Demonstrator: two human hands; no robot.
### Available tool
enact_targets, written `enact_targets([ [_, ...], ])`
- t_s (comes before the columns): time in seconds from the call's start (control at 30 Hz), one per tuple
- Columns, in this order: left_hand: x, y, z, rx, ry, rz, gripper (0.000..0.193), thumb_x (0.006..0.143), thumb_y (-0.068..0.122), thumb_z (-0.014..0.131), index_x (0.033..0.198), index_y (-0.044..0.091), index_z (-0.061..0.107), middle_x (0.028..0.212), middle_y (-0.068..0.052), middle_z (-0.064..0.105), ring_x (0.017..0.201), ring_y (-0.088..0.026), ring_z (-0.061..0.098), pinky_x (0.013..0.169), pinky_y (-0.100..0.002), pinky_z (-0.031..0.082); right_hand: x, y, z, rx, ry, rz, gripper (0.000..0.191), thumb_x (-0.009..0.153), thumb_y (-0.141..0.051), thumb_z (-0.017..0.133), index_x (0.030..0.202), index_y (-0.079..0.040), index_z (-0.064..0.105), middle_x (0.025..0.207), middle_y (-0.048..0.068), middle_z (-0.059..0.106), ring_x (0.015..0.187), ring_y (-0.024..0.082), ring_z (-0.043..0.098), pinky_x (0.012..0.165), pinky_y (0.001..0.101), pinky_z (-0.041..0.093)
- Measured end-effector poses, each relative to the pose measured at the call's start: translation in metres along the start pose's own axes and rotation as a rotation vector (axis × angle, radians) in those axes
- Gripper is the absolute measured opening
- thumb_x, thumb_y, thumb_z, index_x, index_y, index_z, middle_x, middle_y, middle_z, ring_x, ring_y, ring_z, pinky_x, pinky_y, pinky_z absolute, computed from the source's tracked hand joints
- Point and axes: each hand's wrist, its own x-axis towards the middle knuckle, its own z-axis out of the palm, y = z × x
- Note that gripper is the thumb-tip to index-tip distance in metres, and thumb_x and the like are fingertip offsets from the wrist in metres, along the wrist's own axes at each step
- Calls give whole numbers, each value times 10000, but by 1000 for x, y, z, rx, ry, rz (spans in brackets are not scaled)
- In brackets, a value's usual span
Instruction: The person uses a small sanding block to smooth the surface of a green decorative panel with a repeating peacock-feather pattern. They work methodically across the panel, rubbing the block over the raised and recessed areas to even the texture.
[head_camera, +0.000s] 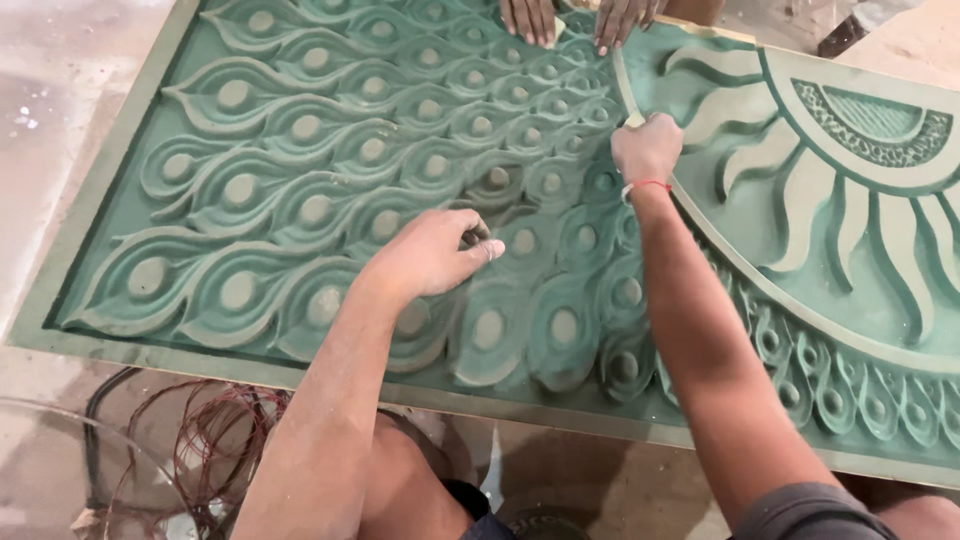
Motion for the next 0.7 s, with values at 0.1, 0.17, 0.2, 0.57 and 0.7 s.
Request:
enact_targets([
  [0.1,-1,-1,0,-19,1,16,413,889,388,699,1041,4,706,1022,-142,767,948,-303,731,821,-413,550,-6,-2,-2,-61,12,62,251,736,-171,700,906,1,767,906,264,713,910,450,683,829,478,547],
  [0.17,-2,-3,-1,-13,21,33,404,891,384,703,1032,6,715,1026,-145,760,957,-304,723,823,-410,547,-12,0,-4,-99,-20,6,262,702,-163,702,913,-30,781,930,260,713,911,454,674,818,489,540],
  [0.2,-1,-4,-3,-8,28,50,402,896,380,703,1029,1,713,1025,-147,762,960,-307,722,824,-411,546,-15,0,-5,-102,-17,-37,281,710,-168,709,940,-19,769,927,265,714,912,453,681,828,484,546],
  [0.57,-2,-4,-3,-16,15,8,408,889,381,703,1040,2,699,1020,-142,771,954,-312,729,830,-420,547,35,22,-45,-154,-259,-710,517,685,-399,902,992,-5,767,961,225,729,867,426,686,756,491,539],
  [0.7,0,-2,-3,29,19,88,409,903,388,697,1029,-1,715,1033,-156,764,980,-323,718,847,-420,544,43,26,-72,-237,-105,-670,213,902,-290,780,926,-79,781,1011,141,730,935,384,690,803,479,550],
])
